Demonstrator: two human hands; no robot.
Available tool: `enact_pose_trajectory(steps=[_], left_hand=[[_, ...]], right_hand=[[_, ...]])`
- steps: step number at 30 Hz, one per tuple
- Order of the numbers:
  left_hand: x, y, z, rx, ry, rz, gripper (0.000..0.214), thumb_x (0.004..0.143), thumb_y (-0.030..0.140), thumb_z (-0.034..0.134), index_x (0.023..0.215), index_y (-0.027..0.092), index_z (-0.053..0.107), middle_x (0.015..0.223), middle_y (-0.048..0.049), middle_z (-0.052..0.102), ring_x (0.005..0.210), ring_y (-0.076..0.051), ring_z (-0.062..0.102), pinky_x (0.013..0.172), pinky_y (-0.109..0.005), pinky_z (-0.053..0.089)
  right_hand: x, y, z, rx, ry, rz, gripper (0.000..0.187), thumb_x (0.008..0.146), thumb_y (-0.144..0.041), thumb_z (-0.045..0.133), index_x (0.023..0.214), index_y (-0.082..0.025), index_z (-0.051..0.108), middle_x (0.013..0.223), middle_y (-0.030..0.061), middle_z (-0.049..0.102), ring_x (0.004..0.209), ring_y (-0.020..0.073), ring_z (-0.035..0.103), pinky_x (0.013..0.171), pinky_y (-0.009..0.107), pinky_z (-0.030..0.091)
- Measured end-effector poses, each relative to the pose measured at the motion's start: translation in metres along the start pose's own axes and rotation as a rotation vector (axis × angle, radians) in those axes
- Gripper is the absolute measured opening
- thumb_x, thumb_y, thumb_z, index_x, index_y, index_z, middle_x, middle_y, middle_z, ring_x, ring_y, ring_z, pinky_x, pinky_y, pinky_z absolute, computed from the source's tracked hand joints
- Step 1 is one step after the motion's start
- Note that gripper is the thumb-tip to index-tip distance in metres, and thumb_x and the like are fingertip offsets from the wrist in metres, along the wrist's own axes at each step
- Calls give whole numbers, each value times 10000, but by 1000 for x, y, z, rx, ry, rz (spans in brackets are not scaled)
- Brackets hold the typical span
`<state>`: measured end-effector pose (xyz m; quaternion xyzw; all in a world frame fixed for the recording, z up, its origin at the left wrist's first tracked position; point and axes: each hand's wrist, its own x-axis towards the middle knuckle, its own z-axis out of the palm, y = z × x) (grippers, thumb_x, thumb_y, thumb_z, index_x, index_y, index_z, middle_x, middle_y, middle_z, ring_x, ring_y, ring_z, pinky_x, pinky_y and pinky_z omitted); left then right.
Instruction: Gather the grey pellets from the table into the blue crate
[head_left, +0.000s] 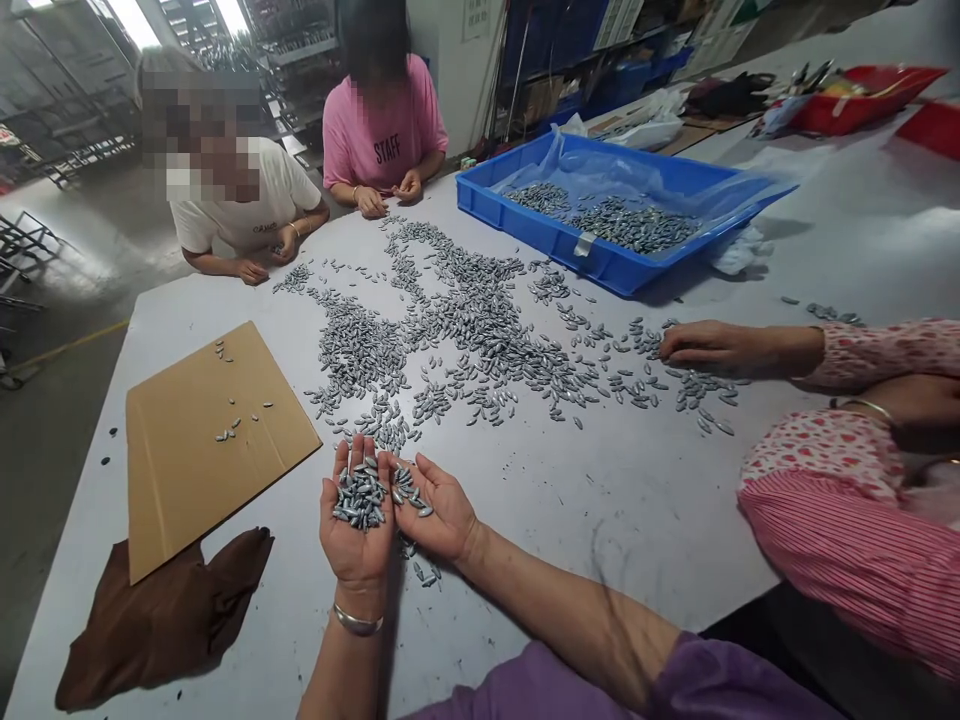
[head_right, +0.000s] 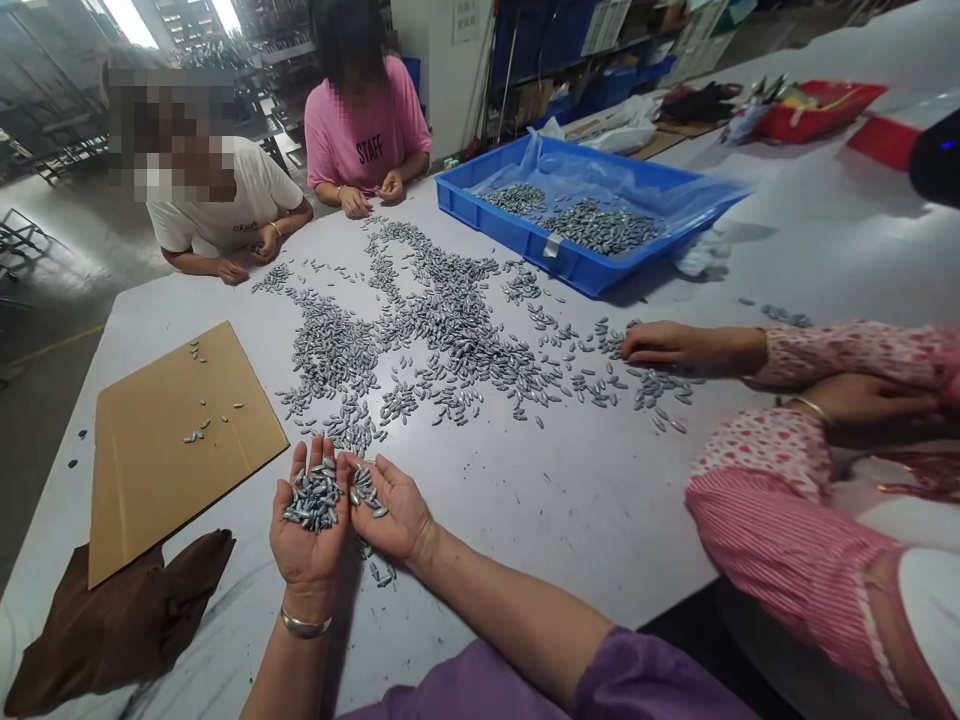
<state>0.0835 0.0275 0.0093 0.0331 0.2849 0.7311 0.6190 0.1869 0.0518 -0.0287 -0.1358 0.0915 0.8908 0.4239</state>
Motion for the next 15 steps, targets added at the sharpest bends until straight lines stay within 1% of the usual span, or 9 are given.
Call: enact_pose_trajectory(steps=[2, 4, 6, 8, 9, 11, 13, 15], left_hand=[[0, -1, 0, 40, 10, 22, 370, 1027, 319, 418, 1261, 191, 673, 1527, -98, 533, 1470, -237, 402, 1188, -416, 392], [-1, -3, 1, 88, 26, 37, 328, 1009, 254, 466, 1253, 198, 677, 1517, -88, 544, 1460, -229, 418, 1192, -391, 388], [-2, -4, 1, 127, 36, 53, 316, 981, 181, 509, 1246, 206, 680, 1507, -83, 553, 1454, -223, 428, 1197, -373, 381], [-3, -6, 2, 148, 35, 73, 322, 964, 156, 532, 1245, 212, 680, 1502, -80, 557, 1455, -223, 426, 1200, -373, 378], [-3, -6, 2, 148, 30, 80, 316, 967, 176, 536, 1246, 209, 679, 1503, -84, 557, 1458, -226, 422, 1200, -378, 379], [-4, -6, 2, 125, 20, 81, 320, 987, 274, 524, 1256, 191, 675, 1507, -102, 551, 1462, -239, 414, 1198, -400, 382], [-3, -4, 2, 83, 23, 73, 384, 1005, 384, 481, 1260, 169, 672, 1504, -124, 552, 1460, -256, 417, 1193, -429, 385], [-2, -3, 2, 47, 43, 56, 438, 1017, 440, 427, 1253, 164, 673, 1493, -132, 563, 1452, -265, 430, 1190, -452, 381]], right_hand=[[-1, 0, 1, 10, 11, 2, 437, 1045, -332, 318, 1252, -79, 608, 1110, 122, 745, 1101, 191, 675, 1092, 408, 480], [-2, 1, 3, 11, 12, 1, 443, 1051, -331, 312, 1248, -72, 613, 1103, 122, 748, 1083, 182, 683, 1074, 376, 492], [-3, 1, 4, 3, 9, -1, 458, 1057, -337, 301, 1256, -66, 612, 1110, 125, 747, 1070, 182, 688, 1060, 369, 501], [-3, 1, 5, -1, 20, -4, 465, 1061, -337, 291, 1253, -65, 615, 1107, 125, 749, 1049, 182, 694, 1052, 371, 507], [-3, 1, 6, 3, 29, -6, 463, 1063, -334, 288, 1245, -66, 619, 1101, 123, 751, 1036, 179, 698, 1049, 368, 509], [-3, 2, 7, 23, 47, -11, 456, 1066, -322, 285, 1229, -66, 626, 1091, 120, 753, 1016, 167, 703, 1047, 345, 507], [-3, 2, 8, 47, 58, -11, 453, 1069, -311, 284, 1221, -60, 629, 1075, 118, 756, 1005, 157, 705, 1049, 319, 500], [-3, 3, 9, 60, 65, -7, 456, 1071, -308, 281, 1221, -54, 629, 1055, 114, 759, 1004, 156, 706, 1057, 316, 492]])
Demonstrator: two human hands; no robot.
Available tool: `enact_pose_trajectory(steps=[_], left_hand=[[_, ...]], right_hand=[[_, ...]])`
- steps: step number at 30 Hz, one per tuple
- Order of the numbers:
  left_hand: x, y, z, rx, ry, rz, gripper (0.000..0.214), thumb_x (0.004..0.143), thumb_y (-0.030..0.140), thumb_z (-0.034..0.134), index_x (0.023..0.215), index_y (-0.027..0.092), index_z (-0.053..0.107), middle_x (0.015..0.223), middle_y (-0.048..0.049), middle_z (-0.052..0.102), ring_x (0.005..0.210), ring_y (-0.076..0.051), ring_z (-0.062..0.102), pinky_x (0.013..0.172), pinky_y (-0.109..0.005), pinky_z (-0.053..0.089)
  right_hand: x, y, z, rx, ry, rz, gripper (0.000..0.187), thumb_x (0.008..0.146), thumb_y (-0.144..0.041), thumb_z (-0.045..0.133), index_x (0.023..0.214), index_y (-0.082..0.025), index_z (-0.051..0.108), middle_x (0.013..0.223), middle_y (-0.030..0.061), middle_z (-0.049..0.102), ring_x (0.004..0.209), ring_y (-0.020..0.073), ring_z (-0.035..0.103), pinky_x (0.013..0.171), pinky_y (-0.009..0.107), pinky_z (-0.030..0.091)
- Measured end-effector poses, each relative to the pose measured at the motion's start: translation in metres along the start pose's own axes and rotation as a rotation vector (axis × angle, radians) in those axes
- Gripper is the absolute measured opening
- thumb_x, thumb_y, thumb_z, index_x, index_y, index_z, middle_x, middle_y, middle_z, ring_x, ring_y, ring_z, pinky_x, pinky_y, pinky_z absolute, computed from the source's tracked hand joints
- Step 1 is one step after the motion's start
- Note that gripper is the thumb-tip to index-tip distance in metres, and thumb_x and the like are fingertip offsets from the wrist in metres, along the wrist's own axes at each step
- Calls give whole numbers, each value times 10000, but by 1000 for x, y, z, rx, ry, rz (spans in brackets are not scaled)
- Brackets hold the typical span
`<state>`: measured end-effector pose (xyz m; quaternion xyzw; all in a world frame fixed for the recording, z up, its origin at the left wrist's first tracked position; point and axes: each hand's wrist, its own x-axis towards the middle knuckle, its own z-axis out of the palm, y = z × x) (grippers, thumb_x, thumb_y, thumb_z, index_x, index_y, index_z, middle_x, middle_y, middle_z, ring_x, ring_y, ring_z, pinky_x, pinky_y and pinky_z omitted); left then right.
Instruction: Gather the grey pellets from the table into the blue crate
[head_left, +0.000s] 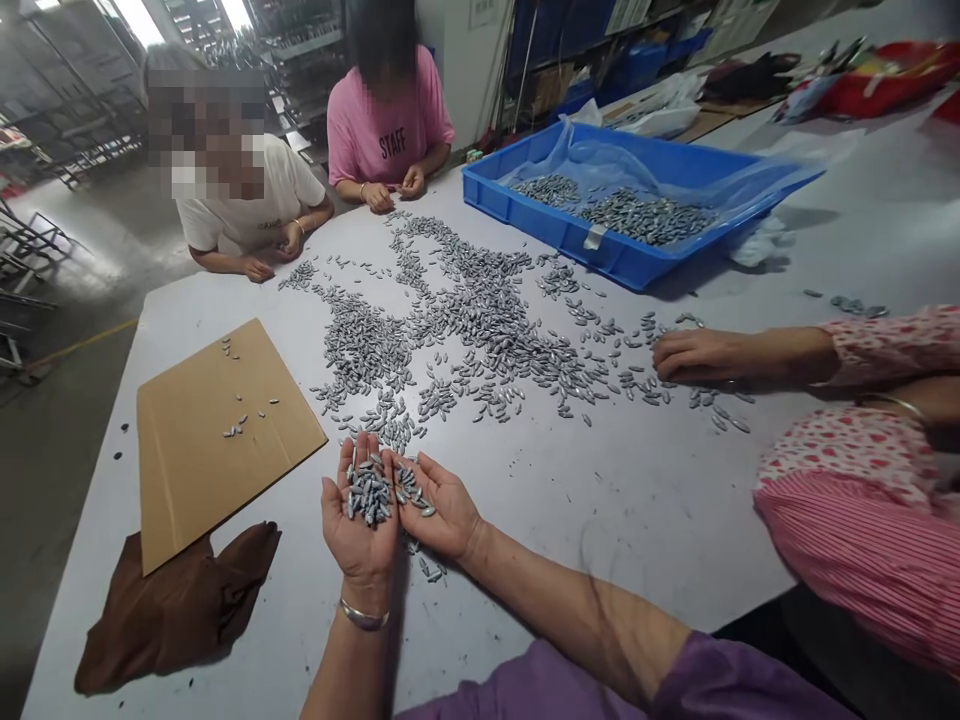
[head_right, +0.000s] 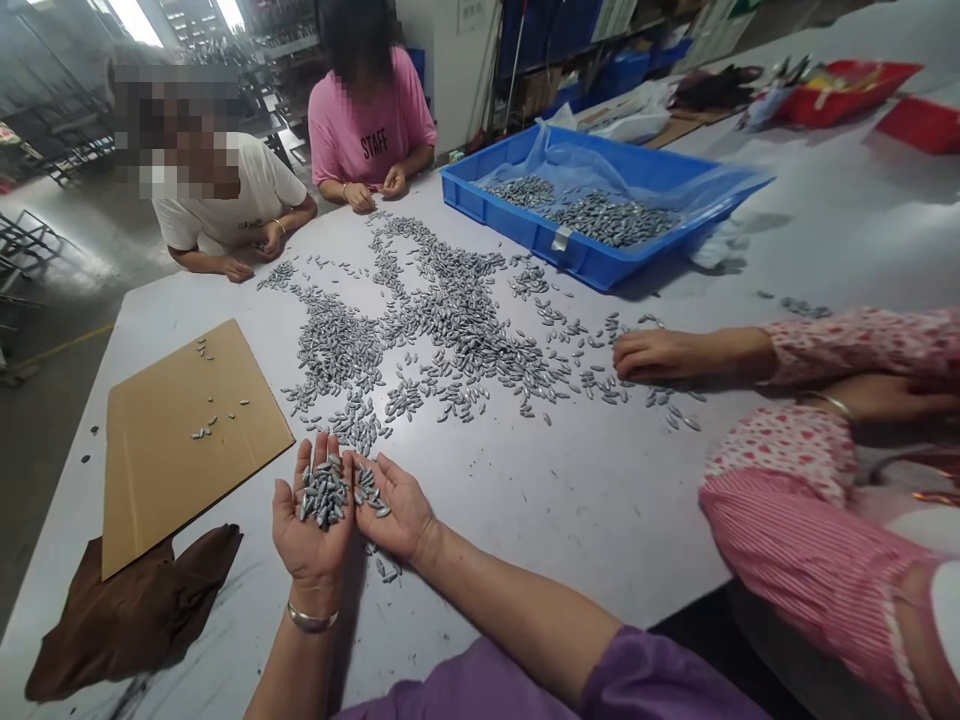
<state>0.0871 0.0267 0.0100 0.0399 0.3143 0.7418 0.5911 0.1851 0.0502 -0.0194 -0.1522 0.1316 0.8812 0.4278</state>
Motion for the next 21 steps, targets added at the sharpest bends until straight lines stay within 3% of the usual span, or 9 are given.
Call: enact_pose_trajectory(steps=[4, 12, 16, 21], left_hand=[[2, 1, -1, -6, 3, -29, 464, 1040, 439, 353, 1277, 183, 659, 1503, -121, 556, 1448, -256, 436, 1195, -460, 363], [2, 0, -5, 44, -15, -17, 451, 1035, 417, 380, 1344, 191, 618, 1536, -123, 519, 1467, -231, 407, 1198, -409, 354], [3, 2, -4, 10, -1, -24, 475, 1041, 425, 353, 1384, 191, 584, 1554, -137, 493, 1456, -246, 424, 1178, -432, 381], [1, 2, 0, 28, -11, -13, 490, 1042, 474, 355, 1364, 190, 591, 1550, -148, 495, 1456, -255, 426, 1176, -439, 388]], right_hand=[[1, 0, -2, -8, -14, 18, 469, 1070, -333, 281, 1249, -62, 620, 1080, 110, 758, 1053, 180, 696, 1085, 366, 476], [3, 1, -7, -101, -34, -1, 425, 1037, -330, 339, 1262, -114, 628, 1141, 98, 749, 1125, 201, 669, 1127, 428, 442], [5, 1, -10, -115, -53, 0, 403, 1019, -339, 399, 1270, -118, 623, 1175, 101, 739, 1142, 198, 662, 1134, 417, 431], [4, 0, -8, -58, -30, 11, 418, 1042, -323, 348, 1257, -98, 627, 1134, 95, 749, 1147, 184, 661, 1130, 384, 441]])
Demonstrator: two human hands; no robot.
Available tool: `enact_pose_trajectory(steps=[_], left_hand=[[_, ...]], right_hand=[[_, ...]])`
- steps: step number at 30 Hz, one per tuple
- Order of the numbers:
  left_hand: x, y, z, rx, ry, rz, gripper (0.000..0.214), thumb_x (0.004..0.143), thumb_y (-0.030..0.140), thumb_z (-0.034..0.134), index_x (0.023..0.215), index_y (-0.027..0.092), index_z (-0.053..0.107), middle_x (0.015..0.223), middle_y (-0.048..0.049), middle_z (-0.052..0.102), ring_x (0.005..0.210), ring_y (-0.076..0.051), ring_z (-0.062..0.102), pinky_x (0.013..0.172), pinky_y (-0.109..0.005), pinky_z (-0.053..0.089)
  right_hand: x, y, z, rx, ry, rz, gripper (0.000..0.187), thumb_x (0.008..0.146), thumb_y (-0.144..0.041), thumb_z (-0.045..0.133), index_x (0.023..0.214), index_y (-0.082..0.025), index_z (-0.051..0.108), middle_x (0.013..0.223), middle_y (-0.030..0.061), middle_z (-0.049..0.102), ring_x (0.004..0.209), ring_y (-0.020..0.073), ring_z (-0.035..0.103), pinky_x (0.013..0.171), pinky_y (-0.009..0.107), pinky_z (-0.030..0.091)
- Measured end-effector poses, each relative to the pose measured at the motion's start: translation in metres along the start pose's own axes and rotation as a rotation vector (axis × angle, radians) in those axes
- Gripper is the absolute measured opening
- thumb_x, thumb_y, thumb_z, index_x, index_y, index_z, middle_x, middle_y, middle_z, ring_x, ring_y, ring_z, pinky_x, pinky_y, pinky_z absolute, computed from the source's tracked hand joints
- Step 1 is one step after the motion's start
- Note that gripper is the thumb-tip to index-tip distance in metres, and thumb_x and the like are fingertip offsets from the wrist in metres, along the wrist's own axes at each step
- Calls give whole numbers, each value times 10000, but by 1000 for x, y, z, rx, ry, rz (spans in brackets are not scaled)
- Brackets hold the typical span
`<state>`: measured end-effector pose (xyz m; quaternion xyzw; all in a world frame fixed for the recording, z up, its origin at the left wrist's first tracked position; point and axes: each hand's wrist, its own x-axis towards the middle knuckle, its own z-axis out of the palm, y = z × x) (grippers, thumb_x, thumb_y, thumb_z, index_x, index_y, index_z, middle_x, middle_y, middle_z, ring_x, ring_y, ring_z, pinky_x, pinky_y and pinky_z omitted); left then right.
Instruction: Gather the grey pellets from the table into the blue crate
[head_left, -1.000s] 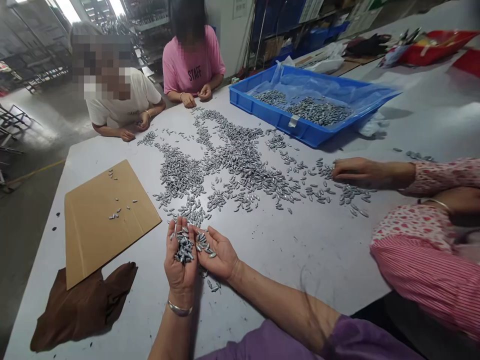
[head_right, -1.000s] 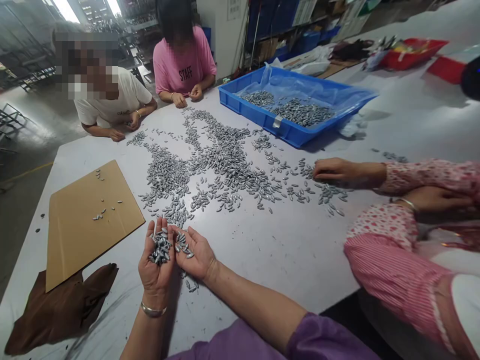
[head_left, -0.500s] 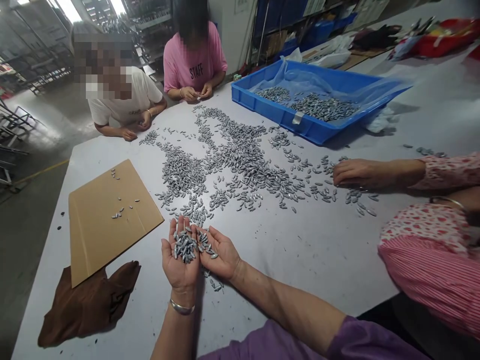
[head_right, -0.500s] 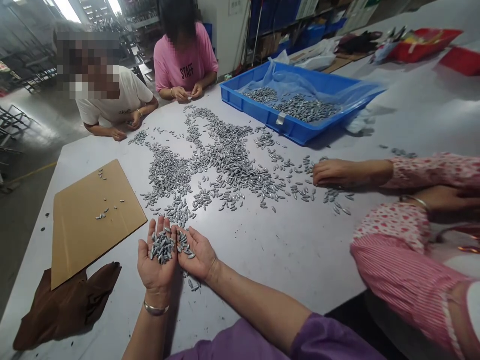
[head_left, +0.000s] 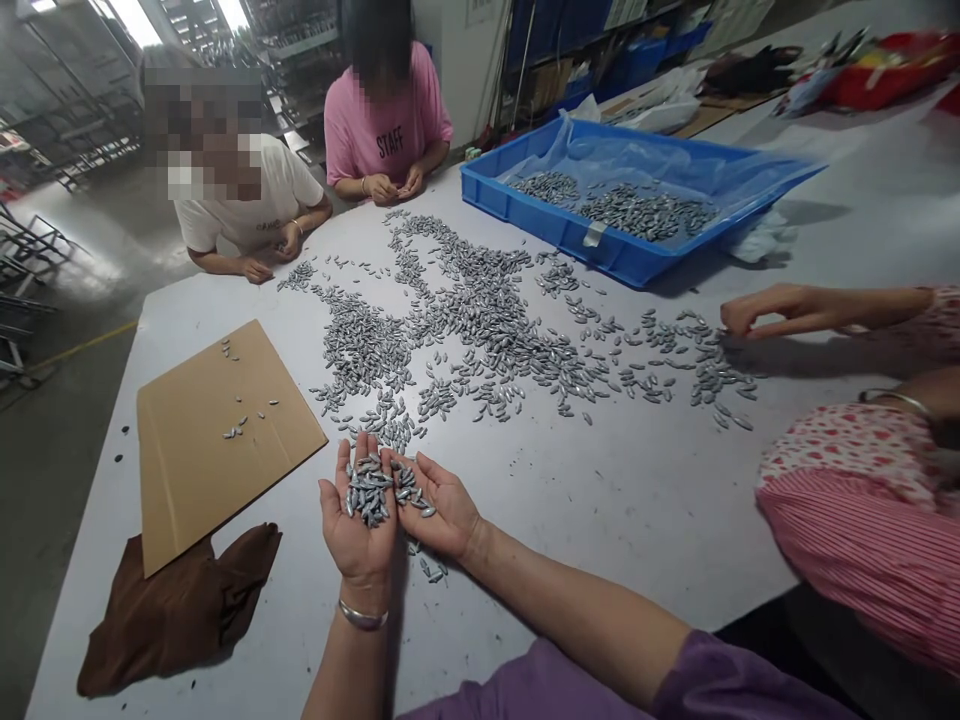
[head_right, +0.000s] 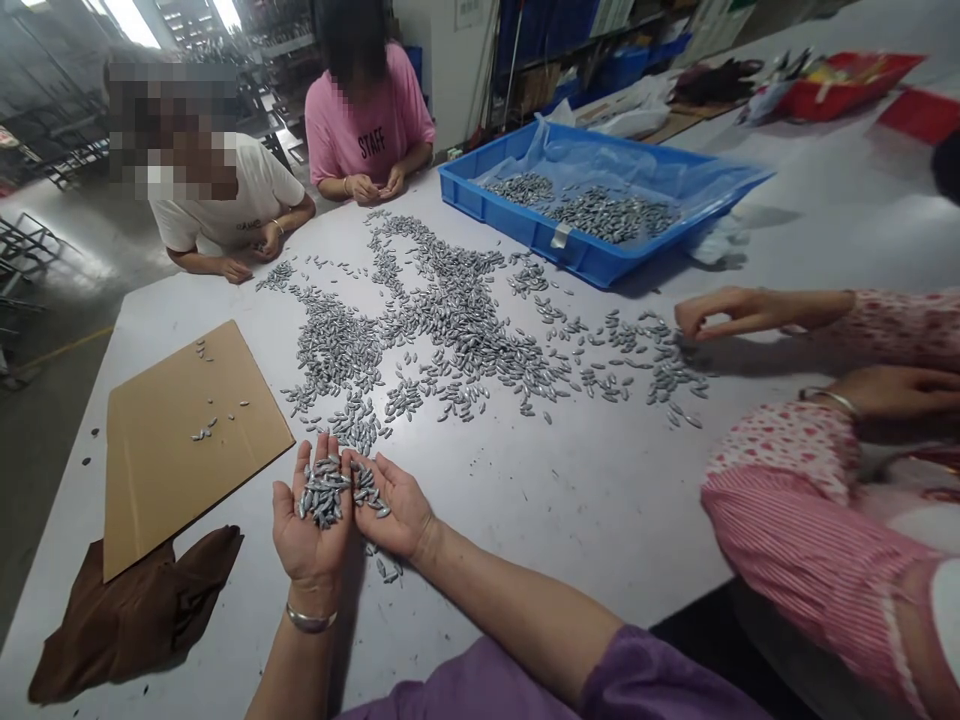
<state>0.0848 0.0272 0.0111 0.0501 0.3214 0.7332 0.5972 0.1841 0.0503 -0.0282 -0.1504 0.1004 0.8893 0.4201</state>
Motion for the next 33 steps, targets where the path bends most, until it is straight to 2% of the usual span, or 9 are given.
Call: enact_pose_trajectory(steps=[8, 16, 22, 25, 28, 30, 33], left_hand=[[-1, -3, -2, 53, -4, 32, 548, 1015, 545, 375, 1196, 145, 704, 1543, -153, 502, 1491, -270, 362, 1191, -405, 363], [2, -1, -3, 70, 3, 31, 483, 1025, 510, 392, 1245, 185, 673, 1509, -148, 539, 1469, -265, 403, 1184, -440, 378], [2, -8, -4, 255, 81, 131, 224, 953, 293, 639, 1156, 217, 693, 1468, -94, 576, 1412, -240, 484, 1159, -371, 422], [0, -9, -2, 317, 87, 151, 281, 879, 224, 741, 1153, 239, 682, 1439, -78, 598, 1379, -232, 523, 1149, -365, 437], [-1, -6, -1, 234, 63, 158, 296, 940, 393, 649, 1162, 202, 694, 1445, -118, 595, 1408, -258, 489, 1161, -395, 423], [-1, -3, -1, 155, 40, 137, 452, 975, 530, 519, 1189, 175, 700, 1462, -146, 582, 1434, -277, 454, 1176, -422, 399], [-1, 0, -1, 111, 11, 104, 543, 985, 590, 429, 1249, 191, 686, 1485, -140, 568, 1473, -271, 396, 1197, -443, 355]], right_hand=[[0, 1, 0, -25, -9, 17, 412, 1037, -328, 361, 1253, -105, 632, 1103, 98, 757, 1140, 201, 662, 1122, 420, 452], [-1, 1, 2, 8, 7, 24, 411, 1054, -310, 332, 1224, -104, 644, 1078, 93, 762, 1108, 186, 677, 1116, 395, 456], [1, 5, 1, -39, -77, 13, 370, 1018, -316, 420, 1238, -115, 640, 1122, 102, 748, 1100, 195, 676, 1102, 393, 466], [0, 6, 2, -29, -84, 11, 380, 1031, -295, 378, 1232, -104, 637, 1112, 103, 748, 1087, 187, 680, 1102, 384, 468], [-1, 6, 2, -41, -88, 17, 380, 1031, -302, 372, 1225, -112, 638, 1116, 102, 747, 1101, 194, 676, 1107, 411, 466], [-1, 5, 2, -64, -86, 23, 366, 1017, -318, 410, 1221, -120, 641, 1121, 103, 746, 1116, 204, 672, 1113, 431, 460], [-1, 5, 0, -99, -93, 30, 366, 997, -338, 448, 1223, -123, 641, 1131, 107, 744, 1132, 214, 666, 1116, 441, 454]])
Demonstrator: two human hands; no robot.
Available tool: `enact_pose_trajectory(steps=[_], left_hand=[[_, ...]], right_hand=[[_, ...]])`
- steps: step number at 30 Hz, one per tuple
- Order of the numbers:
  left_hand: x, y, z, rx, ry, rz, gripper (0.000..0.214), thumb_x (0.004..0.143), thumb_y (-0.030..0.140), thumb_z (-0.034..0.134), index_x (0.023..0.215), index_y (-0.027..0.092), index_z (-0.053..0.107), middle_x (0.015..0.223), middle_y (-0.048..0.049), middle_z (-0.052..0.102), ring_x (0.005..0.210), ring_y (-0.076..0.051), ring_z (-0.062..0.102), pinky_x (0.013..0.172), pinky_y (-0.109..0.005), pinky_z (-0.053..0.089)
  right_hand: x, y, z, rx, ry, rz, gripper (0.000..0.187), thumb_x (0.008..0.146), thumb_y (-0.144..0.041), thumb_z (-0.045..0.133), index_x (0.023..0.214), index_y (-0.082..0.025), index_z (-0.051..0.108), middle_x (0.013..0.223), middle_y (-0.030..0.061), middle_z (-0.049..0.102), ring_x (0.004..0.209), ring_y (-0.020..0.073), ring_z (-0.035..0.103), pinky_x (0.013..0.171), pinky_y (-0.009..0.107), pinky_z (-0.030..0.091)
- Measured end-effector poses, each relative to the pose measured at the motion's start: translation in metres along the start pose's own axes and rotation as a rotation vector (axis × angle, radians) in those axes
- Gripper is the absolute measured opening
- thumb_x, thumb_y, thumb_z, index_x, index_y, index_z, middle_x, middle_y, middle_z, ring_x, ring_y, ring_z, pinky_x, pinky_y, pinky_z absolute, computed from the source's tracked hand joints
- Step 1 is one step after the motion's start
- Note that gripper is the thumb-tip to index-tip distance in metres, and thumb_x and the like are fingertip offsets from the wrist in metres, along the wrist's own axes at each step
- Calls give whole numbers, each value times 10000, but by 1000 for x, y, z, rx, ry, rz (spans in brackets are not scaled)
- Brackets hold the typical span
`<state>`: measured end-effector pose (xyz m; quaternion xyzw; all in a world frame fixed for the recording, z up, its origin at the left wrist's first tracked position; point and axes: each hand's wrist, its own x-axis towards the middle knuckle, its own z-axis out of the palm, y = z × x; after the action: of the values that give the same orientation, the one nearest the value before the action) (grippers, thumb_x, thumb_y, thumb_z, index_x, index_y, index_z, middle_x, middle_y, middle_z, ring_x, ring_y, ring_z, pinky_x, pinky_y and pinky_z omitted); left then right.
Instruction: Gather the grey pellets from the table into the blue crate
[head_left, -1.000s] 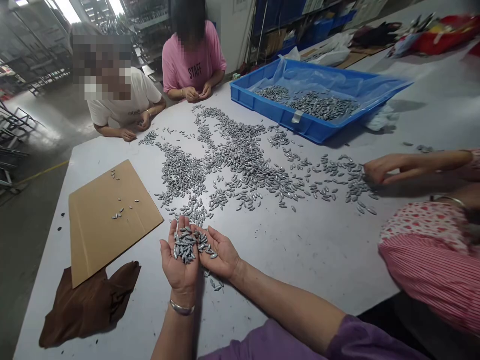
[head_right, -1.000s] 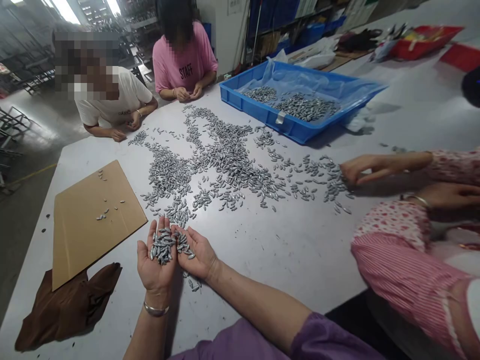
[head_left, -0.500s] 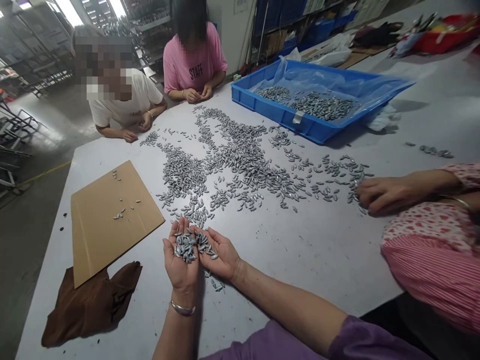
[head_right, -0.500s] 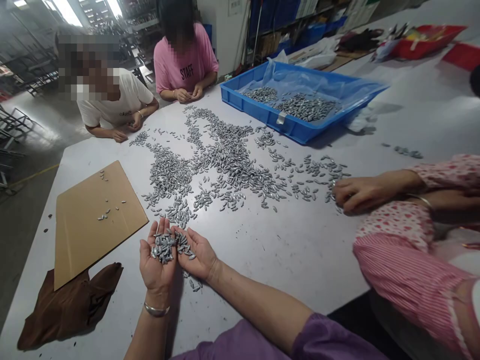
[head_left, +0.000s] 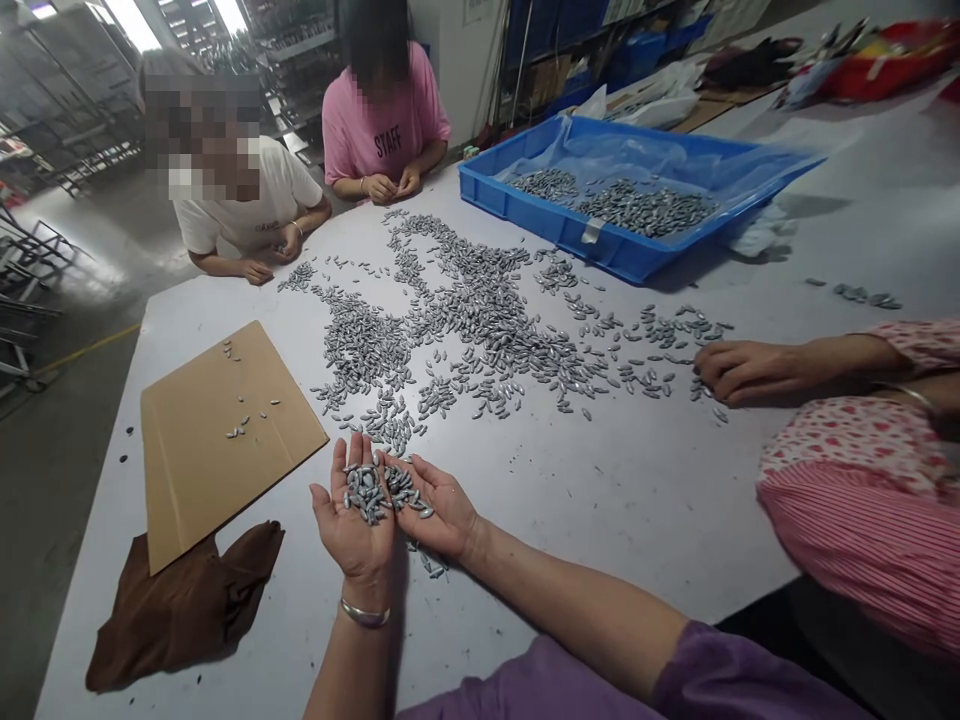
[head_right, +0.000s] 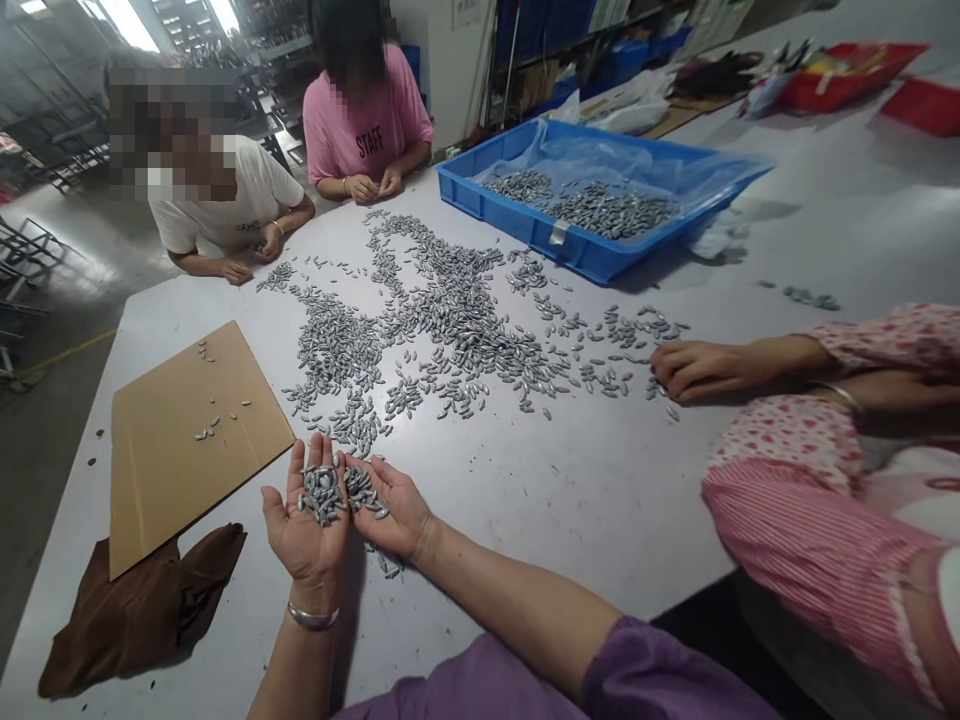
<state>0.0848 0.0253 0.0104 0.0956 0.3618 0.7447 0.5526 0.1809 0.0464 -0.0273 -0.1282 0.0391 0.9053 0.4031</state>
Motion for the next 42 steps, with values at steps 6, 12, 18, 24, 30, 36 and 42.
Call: enact_pose_trajectory(steps=[6, 12, 18, 24, 30, 36, 42], left_hand=[[4, -1, 0, 15, 38, -15, 506, 1034, 518, 349, 1244, 203, 684, 1508, -129, 547, 1453, -246, 428, 1193, -422, 355], [-1, -8, 2, 166, 14, 92, 256, 957, 200, 591, 1195, 239, 678, 1456, -86, 593, 1421, -229, 474, 1180, -390, 388], [-4, -10, 4, 234, 36, 126, 349, 876, 171, 718, 1208, 267, 669, 1442, -63, 600, 1439, -223, 449, 1178, -358, 391], [2, -2, 4, -2, 105, 49, 464, 1023, 484, 390, 1157, 175, 709, 1441, -131, 604, 1405, -255, 492, 1175, -425, 395], [-1, 1, 7, -34, 91, 10, 592, 1020, 562, 294, 1150, 182, 728, 1441, -127, 612, 1418, -241, 476, 1188, -403, 354], [-4, 1, 9, -20, 72, 16, 606, 1016, 568, 291, 1164, 182, 733, 1409, -136, 637, 1430, -244, 457, 1187, -409, 344], [-6, -3, 5, 33, 1, 58, 622, 974, 639, 360, 1197, 192, 730, 1406, -135, 638, 1430, -277, 455, 1200, -441, 324]], right_hand=[[1, 0, -1, 15, 5, -6, 352, 999, -330, 455, 1204, -119, 650, 1138, 108, 740, 1122, 206, 669, 1114, 421, 456], [2, 0, -2, 45, -16, -6, 388, 1036, -325, 394, 1242, -106, 640, 1146, 114, 742, 1092, 199, 682, 1081, 397, 477], [1, 2, -5, 55, -13, -1, 407, 1053, -329, 374, 1269, -100, 631, 1146, 108, 748, 1082, 189, 690, 1083, 376, 472], [3, 4, -8, 114, -22, 18, 416, 1051, -316, 362, 1297, -88, 609, 1199, 108, 733, 1119, 186, 678, 1113, 377, 448], [2, 3, -8, 105, 18, 21, 429, 1044, -328, 363, 1296, -84, 610, 1180, 113, 739, 1134, 191, 674, 1110, 374, 447], [2, 3, -8, 75, -2, 0, 412, 1026, -339, 419, 1278, -87, 626, 1176, 114, 741, 1113, 194, 679, 1088, 370, 462], [3, 3, -12, 138, 27, 10, 378, 1037, -309, 426, 1270, -90, 626, 1126, 90, 752, 1087, 168, 690, 1063, 318, 479]])
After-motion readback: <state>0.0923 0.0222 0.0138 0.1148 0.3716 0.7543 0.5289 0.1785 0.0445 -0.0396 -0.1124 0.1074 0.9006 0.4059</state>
